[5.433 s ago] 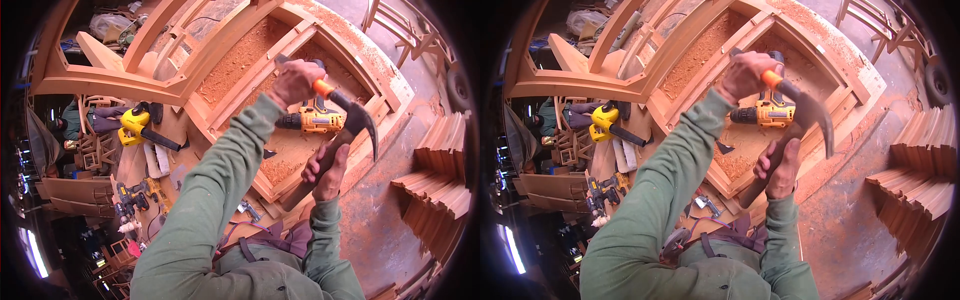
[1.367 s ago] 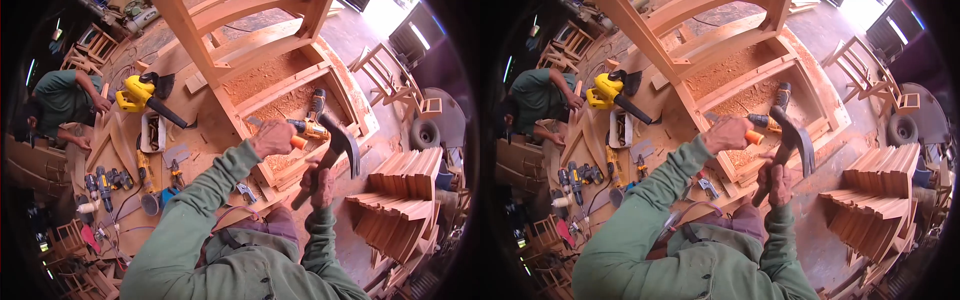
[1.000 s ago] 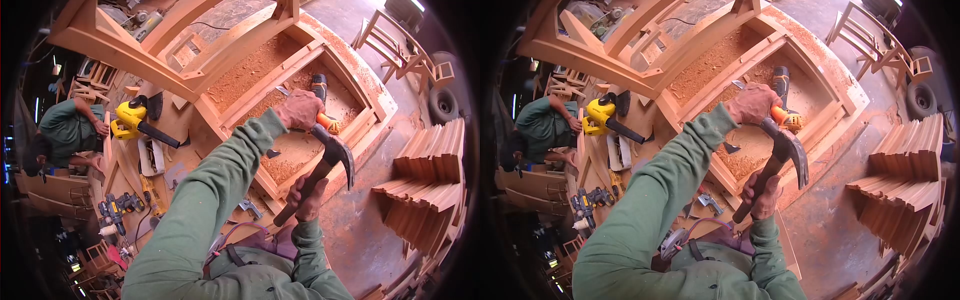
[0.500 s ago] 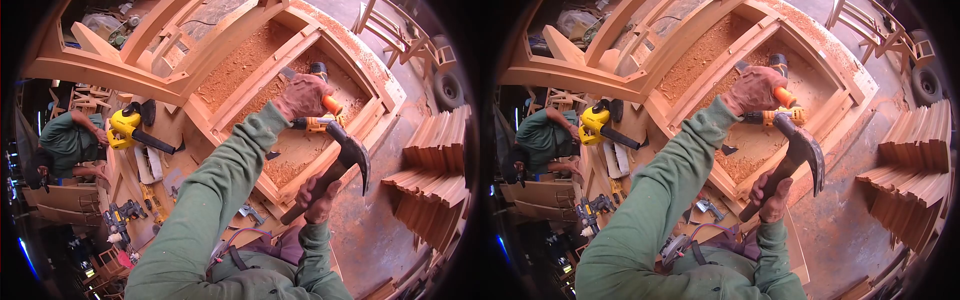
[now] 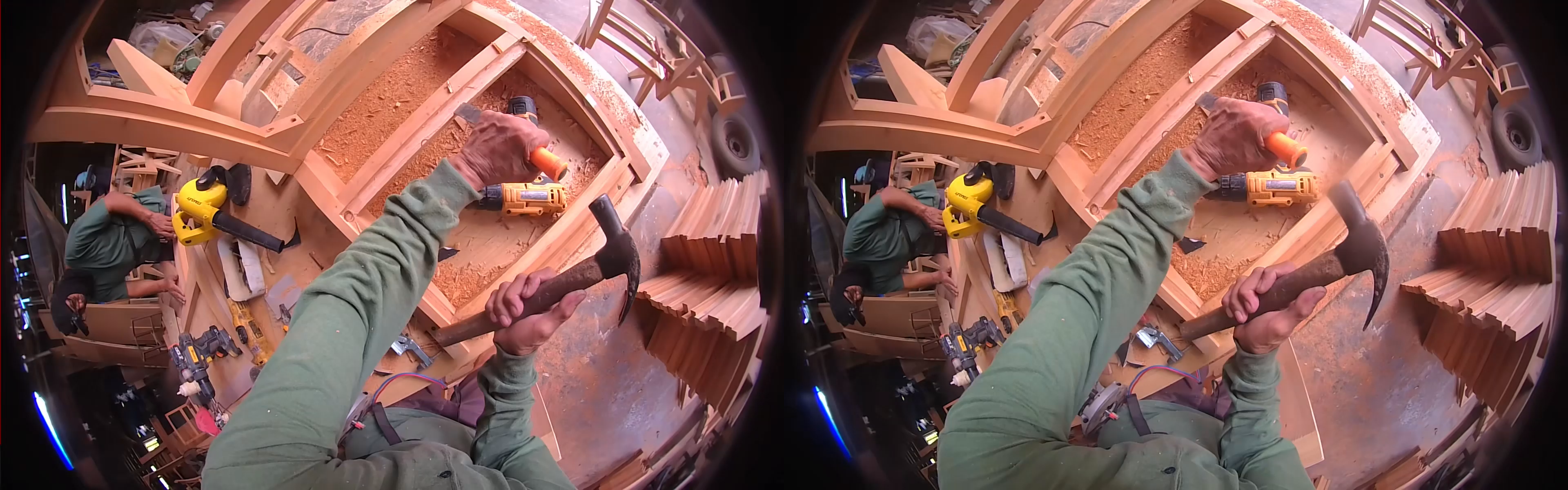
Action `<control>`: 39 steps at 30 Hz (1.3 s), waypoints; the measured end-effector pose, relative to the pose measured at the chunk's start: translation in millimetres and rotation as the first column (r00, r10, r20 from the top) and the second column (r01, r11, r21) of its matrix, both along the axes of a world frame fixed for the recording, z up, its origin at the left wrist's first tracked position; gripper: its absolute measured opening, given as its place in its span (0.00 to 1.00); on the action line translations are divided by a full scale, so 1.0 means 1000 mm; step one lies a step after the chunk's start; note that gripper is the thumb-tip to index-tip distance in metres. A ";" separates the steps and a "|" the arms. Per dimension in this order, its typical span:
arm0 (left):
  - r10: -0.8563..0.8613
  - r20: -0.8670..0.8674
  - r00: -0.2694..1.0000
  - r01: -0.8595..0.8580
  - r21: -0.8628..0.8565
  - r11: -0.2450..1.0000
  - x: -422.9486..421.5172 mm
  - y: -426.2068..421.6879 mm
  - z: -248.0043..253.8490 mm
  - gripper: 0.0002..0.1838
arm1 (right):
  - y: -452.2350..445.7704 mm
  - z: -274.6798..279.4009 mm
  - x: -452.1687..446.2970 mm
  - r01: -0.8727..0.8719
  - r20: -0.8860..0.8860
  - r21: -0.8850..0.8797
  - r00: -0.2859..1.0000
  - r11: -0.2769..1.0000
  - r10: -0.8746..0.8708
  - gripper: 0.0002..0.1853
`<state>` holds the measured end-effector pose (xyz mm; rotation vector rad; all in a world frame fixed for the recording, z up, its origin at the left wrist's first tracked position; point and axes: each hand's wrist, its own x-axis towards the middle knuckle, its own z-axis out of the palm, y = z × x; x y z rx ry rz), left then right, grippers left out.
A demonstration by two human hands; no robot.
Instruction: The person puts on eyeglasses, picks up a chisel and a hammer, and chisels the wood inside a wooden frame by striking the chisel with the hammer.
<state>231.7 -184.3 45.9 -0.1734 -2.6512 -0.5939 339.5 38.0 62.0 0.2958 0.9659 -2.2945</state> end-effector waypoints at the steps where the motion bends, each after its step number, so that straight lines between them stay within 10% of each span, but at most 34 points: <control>1: 0.000 -0.014 1.000 0.000 0.011 1.000 0.000 0.001 -0.001 0.09 | -0.002 -0.001 0.000 -0.006 0.012 0.000 1.000 1.000 0.006 0.40; 39: 0.056 0.019 0.998 -0.056 0.021 0.998 -0.002 -0.002 -0.010 0.10 | 0.015 0.012 -0.031 -0.253 0.131 0.039 0.960 0.967 0.246 0.40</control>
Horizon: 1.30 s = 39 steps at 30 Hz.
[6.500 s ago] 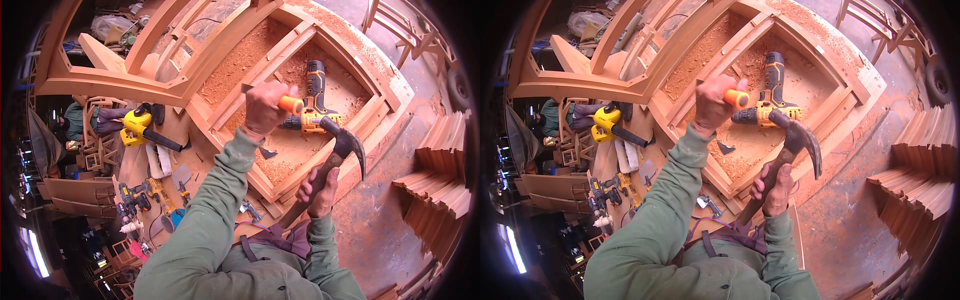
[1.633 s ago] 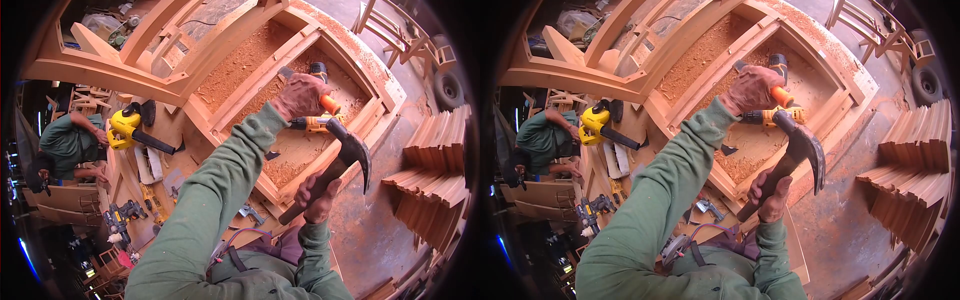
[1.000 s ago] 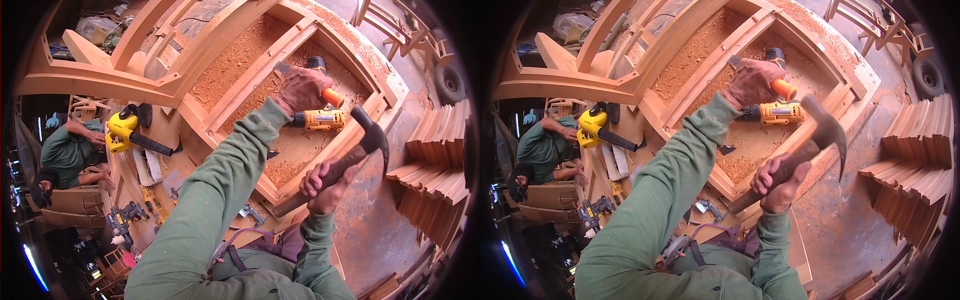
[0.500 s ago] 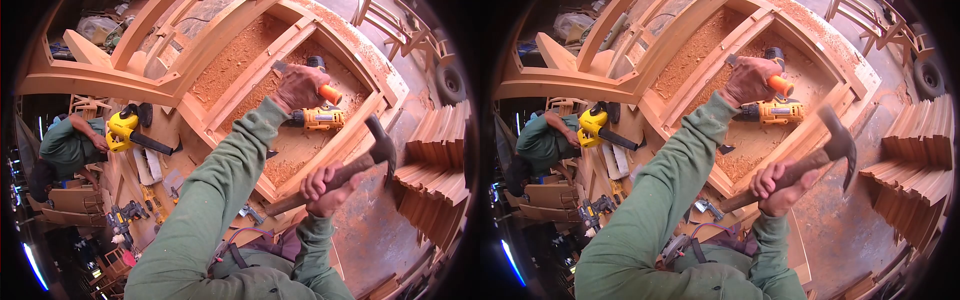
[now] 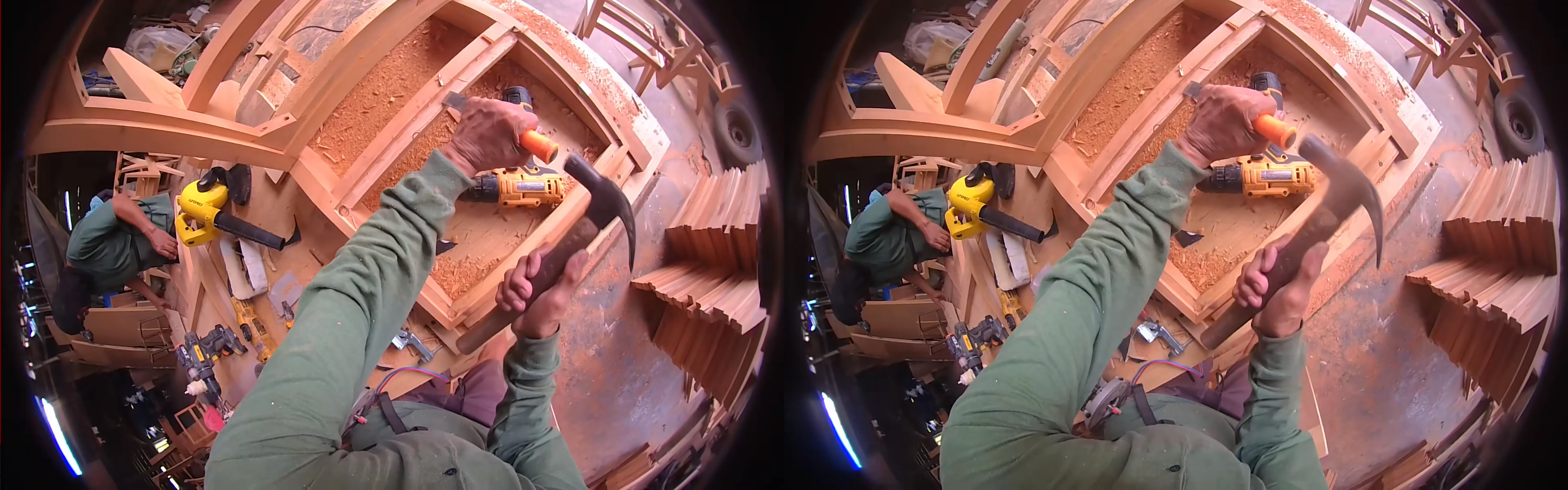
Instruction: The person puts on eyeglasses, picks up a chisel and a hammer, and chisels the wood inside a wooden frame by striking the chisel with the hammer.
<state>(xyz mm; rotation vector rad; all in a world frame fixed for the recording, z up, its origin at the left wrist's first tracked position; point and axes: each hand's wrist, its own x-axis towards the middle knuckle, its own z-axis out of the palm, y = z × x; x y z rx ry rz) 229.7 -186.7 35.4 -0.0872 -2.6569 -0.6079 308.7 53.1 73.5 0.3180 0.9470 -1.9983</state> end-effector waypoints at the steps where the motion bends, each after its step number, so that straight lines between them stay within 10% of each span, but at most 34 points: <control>1: -0.004 -0.016 1.000 0.004 -0.011 1.000 -0.004 -0.002 0.002 0.10 | -0.002 -0.003 0.003 0.058 -0.031 -0.055 0.998 0.997 -0.060 0.40; 4: -0.004 -0.015 1.000 0.004 -0.008 1.000 -0.002 -0.004 0.002 0.10 | -0.010 -0.009 0.013 0.182 -0.026 -0.214 0.981 0.960 -0.192 0.40; 8: -0.004 -0.071 0.997 0.004 -0.002 1.000 -0.004 -0.006 0.003 0.10 | -0.011 0.001 -0.013 -0.057 -0.025 0.078 0.998 0.995 0.059 0.39; 12: -0.018 -0.037 0.999 0.017 -0.016 1.000 0.001 -0.008 0.002 0.09 | -0.013 -0.003 0.009 0.153 -0.070 -0.157 0.984 0.976 -0.165 0.39; 15: 0.004 -0.043 0.999 -0.005 -0.036 0.999 -0.002 -0.007 -0.001 0.09 | -0.026 -0.006 0.002 -0.013 0.036 0.060 0.999 0.998 0.010 0.39; 27: -0.026 -0.193 0.981 0.033 0.032 0.999 0.006 -0.004 0.013 0.13 | -0.001 -0.004 -0.009 -0.146 -0.028 0.039 0.989 0.989 0.147 0.38; 33: 0.190 -0.282 0.941 -0.231 -0.123 0.965 0.057 0.004 0.053 0.17 | 0.039 -0.011 0.014 -0.032 -0.171 0.133 0.984 0.991 0.055 0.35; 39: -0.067 -0.125 0.990 0.058 -0.077 0.995 0.047 0.026 0.030 0.12 | 0.040 -0.007 0.023 0.074 -0.289 0.140 0.957 0.987 -0.031 0.38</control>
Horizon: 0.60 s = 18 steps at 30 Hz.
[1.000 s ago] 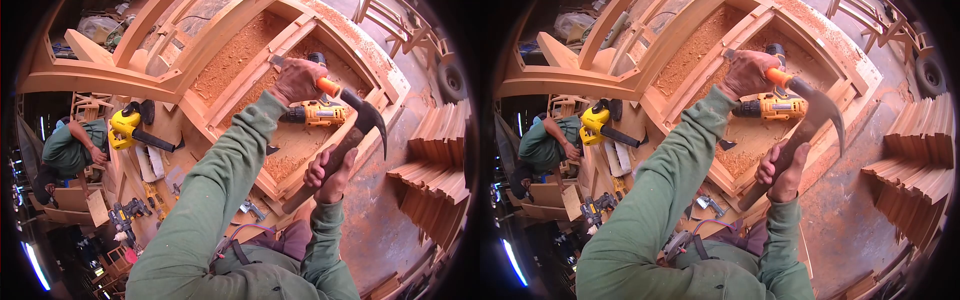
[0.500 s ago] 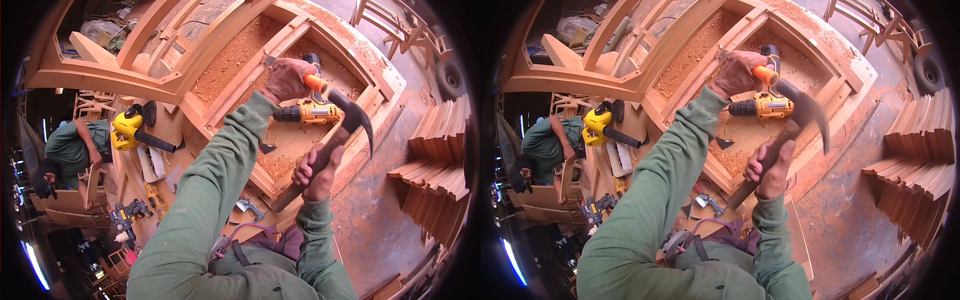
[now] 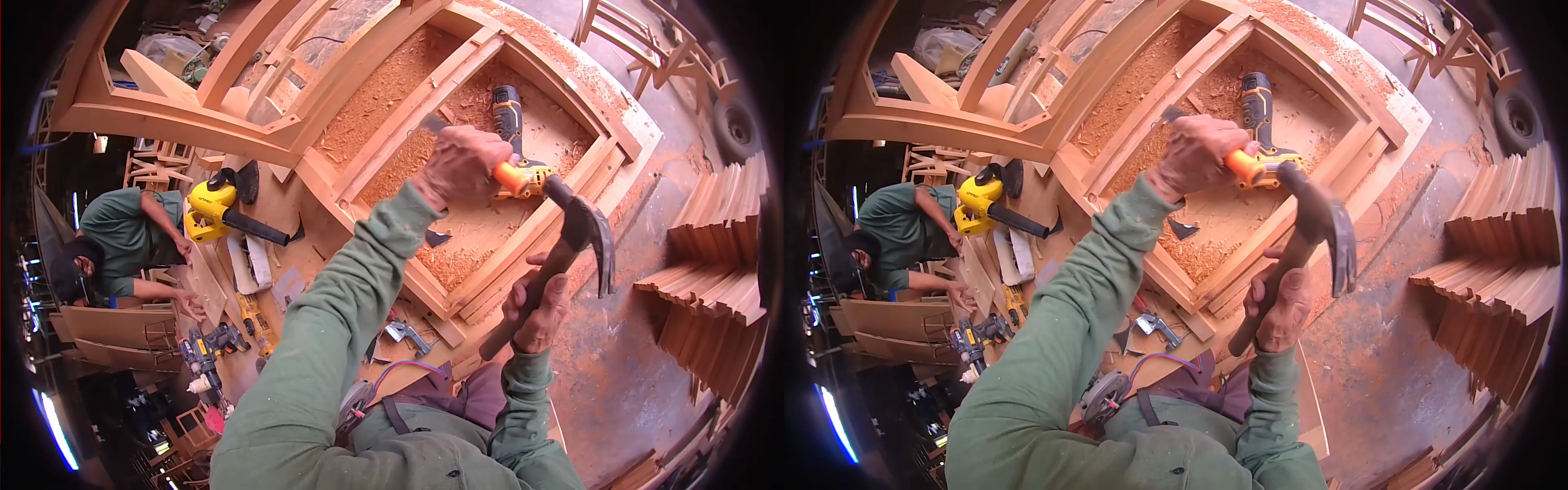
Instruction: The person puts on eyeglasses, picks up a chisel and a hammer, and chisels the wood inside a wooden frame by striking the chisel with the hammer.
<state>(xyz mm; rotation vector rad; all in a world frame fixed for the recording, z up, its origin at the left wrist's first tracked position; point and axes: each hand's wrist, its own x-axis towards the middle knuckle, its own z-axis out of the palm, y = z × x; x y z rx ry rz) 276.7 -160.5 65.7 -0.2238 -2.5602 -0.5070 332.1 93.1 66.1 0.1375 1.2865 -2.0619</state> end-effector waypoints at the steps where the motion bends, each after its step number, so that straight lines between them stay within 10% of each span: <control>1: -0.015 0.014 1.000 0.015 0.000 1.000 -0.004 0.001 -0.004 0.12 | 0.001 -0.003 0.002 0.024 0.083 -0.032 0.996 0.999 -0.021 0.38; 18: 0.009 0.124 0.992 -0.008 -0.012 1.000 -0.017 -0.022 -0.020 0.09 | -0.026 0.002 0.013 0.041 0.207 -0.136 0.978 0.990 -0.012 0.37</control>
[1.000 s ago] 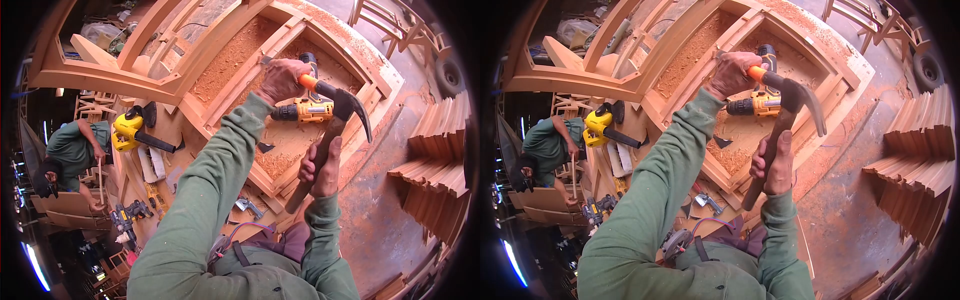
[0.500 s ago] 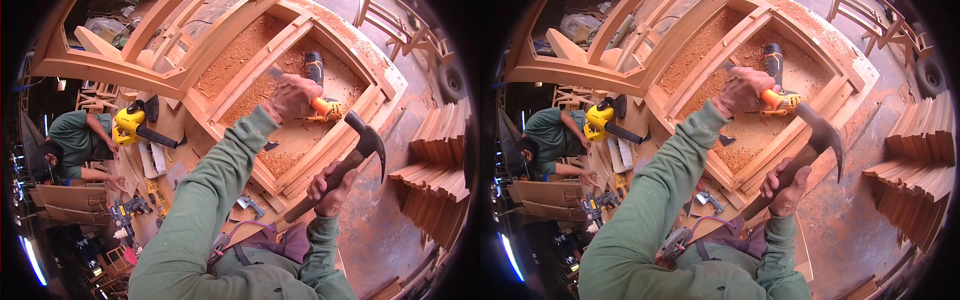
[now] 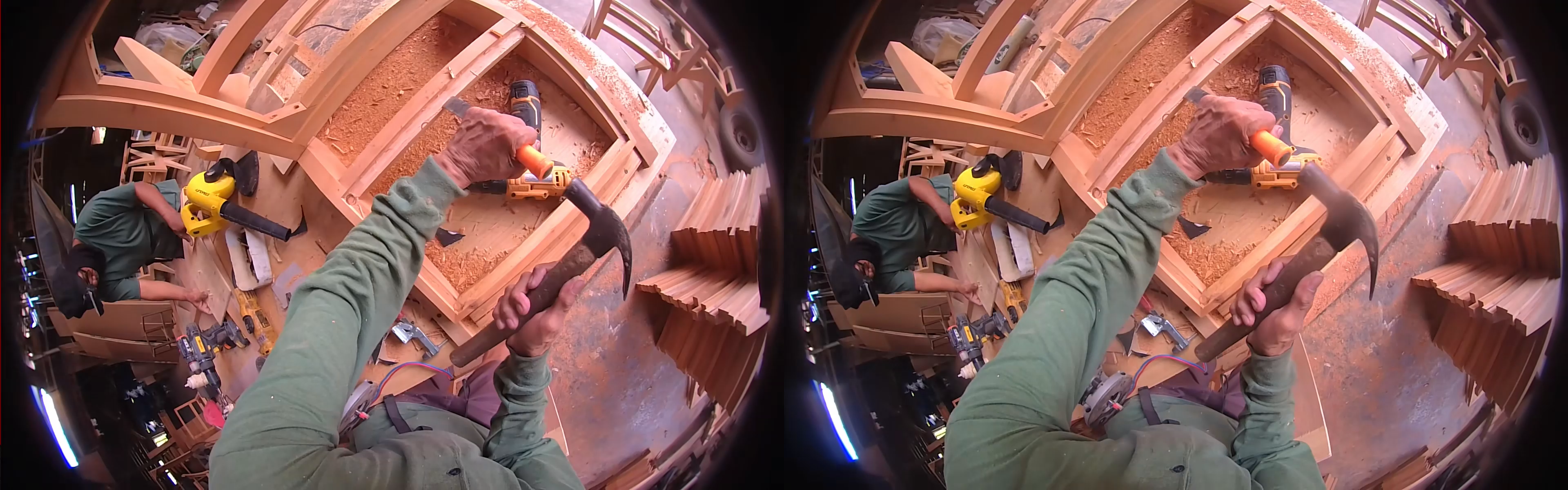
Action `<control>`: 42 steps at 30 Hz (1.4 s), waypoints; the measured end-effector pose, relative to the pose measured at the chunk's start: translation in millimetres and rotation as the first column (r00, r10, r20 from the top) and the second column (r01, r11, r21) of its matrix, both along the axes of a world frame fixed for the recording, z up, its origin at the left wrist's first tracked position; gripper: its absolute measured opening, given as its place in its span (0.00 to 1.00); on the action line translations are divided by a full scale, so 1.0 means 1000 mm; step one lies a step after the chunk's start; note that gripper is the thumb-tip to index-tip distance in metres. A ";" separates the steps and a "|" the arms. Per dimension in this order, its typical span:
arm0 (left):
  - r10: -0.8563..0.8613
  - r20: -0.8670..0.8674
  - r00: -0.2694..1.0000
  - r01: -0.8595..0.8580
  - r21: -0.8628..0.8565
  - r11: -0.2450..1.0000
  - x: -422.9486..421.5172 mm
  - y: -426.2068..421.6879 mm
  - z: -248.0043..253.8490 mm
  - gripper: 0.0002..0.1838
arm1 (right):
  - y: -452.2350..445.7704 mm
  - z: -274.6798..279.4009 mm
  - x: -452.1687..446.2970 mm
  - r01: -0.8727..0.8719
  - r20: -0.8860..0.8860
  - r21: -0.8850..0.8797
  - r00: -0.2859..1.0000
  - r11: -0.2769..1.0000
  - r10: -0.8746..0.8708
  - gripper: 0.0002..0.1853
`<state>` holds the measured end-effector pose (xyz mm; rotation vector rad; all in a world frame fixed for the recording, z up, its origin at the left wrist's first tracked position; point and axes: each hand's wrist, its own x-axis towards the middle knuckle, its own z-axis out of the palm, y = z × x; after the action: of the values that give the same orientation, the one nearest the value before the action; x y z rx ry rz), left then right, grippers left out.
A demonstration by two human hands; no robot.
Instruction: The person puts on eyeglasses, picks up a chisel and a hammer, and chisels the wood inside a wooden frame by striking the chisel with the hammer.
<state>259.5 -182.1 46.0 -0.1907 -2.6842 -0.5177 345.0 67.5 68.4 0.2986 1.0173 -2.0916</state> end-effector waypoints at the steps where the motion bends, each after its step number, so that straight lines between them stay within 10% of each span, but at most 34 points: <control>1: -0.004 -0.005 1.000 0.004 0.001 1.000 0.000 0.000 -0.001 0.09 | -0.002 0.000 0.002 0.050 0.006 -0.075 0.999 0.996 -0.049 0.37; 42: 0.018 -0.092 0.996 -0.006 0.130 0.991 -0.007 -0.004 -0.001 0.09 | -0.025 -0.005 -0.007 0.114 -0.050 -0.224 0.990 0.968 -0.128 0.32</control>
<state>252.6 -185.7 44.8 -0.1576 -2.5499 -0.6614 337.6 42.1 63.3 0.1867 0.8103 -2.3147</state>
